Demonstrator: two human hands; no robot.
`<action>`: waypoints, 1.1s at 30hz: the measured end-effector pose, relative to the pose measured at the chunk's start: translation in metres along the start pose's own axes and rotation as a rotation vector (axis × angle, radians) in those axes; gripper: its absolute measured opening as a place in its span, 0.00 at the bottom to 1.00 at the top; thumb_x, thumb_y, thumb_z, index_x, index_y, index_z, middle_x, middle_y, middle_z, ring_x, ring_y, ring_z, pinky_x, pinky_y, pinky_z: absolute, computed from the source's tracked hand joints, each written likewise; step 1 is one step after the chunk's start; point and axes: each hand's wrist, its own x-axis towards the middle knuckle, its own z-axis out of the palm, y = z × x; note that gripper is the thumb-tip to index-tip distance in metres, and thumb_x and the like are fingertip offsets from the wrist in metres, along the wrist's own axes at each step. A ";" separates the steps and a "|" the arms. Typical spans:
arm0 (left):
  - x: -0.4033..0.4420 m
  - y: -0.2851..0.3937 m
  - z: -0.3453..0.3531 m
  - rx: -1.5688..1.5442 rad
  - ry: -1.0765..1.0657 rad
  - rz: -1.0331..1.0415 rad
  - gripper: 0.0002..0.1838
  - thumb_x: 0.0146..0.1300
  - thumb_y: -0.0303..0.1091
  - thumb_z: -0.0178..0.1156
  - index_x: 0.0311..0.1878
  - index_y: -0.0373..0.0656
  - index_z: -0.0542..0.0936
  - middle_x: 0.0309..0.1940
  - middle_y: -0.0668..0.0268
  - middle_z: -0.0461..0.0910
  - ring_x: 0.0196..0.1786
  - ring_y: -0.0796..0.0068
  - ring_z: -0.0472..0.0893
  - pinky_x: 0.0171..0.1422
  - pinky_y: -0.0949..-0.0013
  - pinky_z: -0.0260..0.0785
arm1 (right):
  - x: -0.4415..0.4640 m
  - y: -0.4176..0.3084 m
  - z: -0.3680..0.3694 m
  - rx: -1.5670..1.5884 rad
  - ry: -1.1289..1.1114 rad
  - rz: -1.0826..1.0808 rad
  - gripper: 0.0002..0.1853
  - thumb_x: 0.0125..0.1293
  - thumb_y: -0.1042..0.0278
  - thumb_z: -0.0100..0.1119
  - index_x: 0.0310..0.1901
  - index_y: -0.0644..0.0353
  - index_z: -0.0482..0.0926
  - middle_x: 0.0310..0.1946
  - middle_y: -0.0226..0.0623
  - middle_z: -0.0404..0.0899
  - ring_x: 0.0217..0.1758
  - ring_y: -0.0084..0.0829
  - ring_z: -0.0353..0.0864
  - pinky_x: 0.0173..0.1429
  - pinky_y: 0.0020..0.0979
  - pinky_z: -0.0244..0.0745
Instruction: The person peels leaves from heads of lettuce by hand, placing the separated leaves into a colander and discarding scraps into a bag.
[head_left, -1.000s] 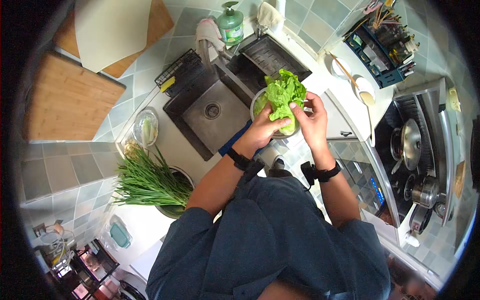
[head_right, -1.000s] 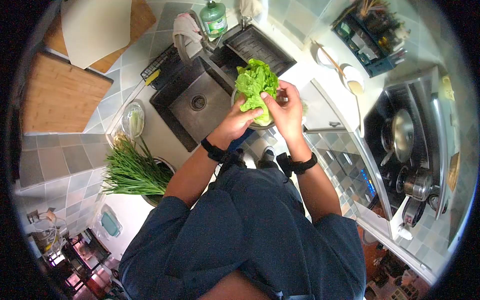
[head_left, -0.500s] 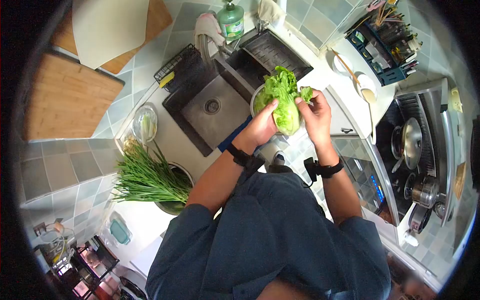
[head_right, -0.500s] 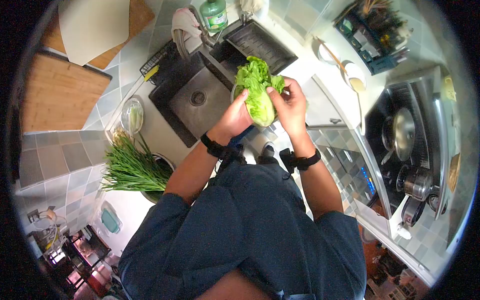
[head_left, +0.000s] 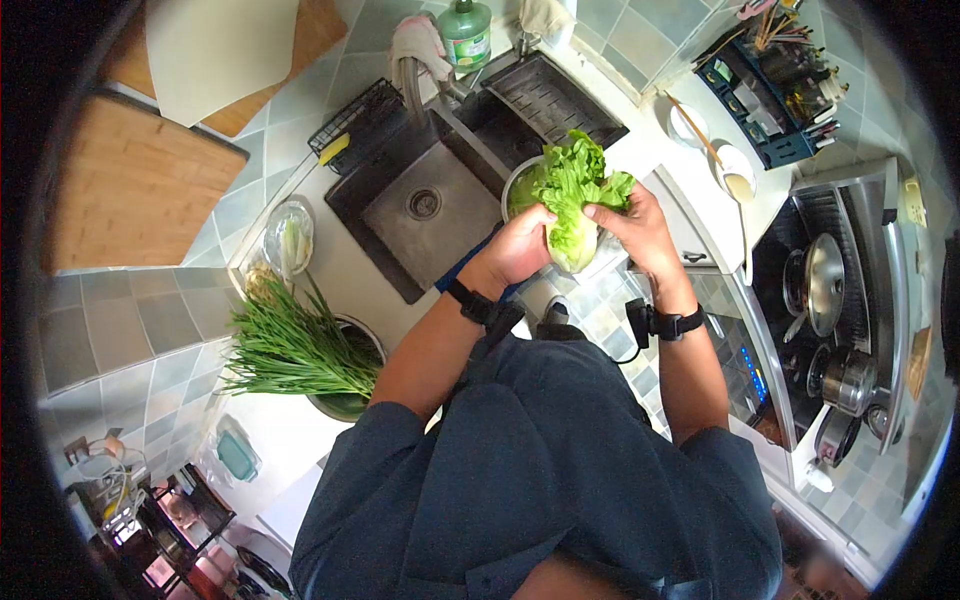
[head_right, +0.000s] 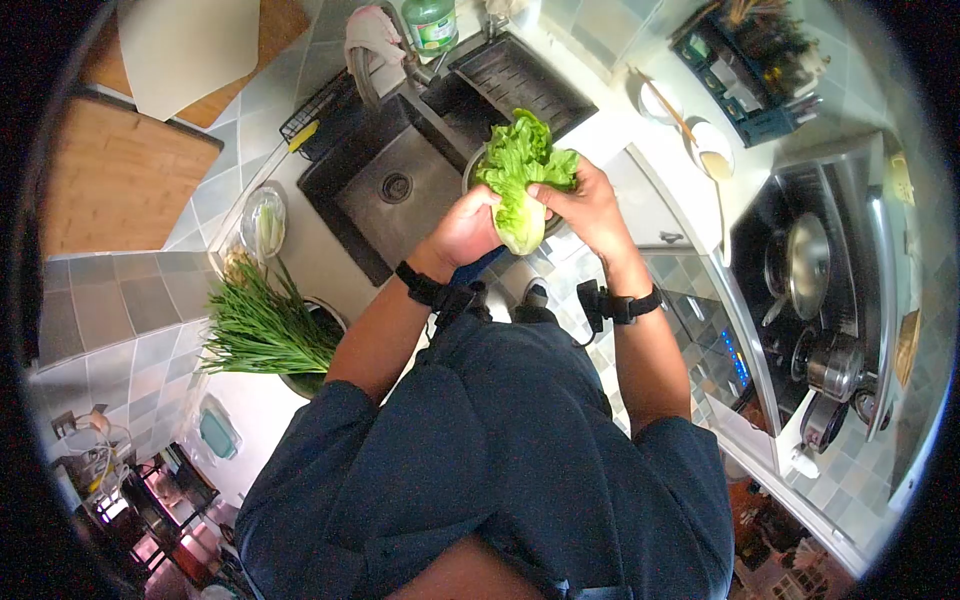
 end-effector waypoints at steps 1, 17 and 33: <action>-0.001 0.001 -0.001 0.008 0.001 -0.015 0.29 0.70 0.34 0.49 0.74 0.37 0.66 0.69 0.58 0.76 0.69 0.62 0.76 0.78 0.55 0.65 | 0.000 0.001 -0.002 0.000 -0.002 0.001 0.12 0.67 0.75 0.71 0.48 0.61 0.78 0.36 0.25 0.81 0.36 0.17 0.79 0.40 0.23 0.75; -0.018 0.003 0.009 -0.008 0.060 -0.075 0.32 0.70 0.37 0.48 0.76 0.39 0.63 0.69 0.58 0.75 0.69 0.63 0.77 0.75 0.54 0.68 | -0.012 -0.010 -0.017 -0.092 -0.232 0.144 0.20 0.60 0.68 0.77 0.49 0.62 0.78 0.37 0.24 0.77 0.43 0.18 0.74 0.50 0.25 0.72; -0.008 -0.001 0.005 -0.085 0.109 0.044 0.30 0.79 0.49 0.48 0.75 0.39 0.66 0.70 0.56 0.75 0.71 0.59 0.76 0.78 0.53 0.66 | -0.024 -0.001 -0.025 -0.074 -0.208 0.132 0.21 0.62 0.76 0.74 0.56 0.65 0.80 0.46 0.27 0.84 0.48 0.19 0.79 0.57 0.25 0.74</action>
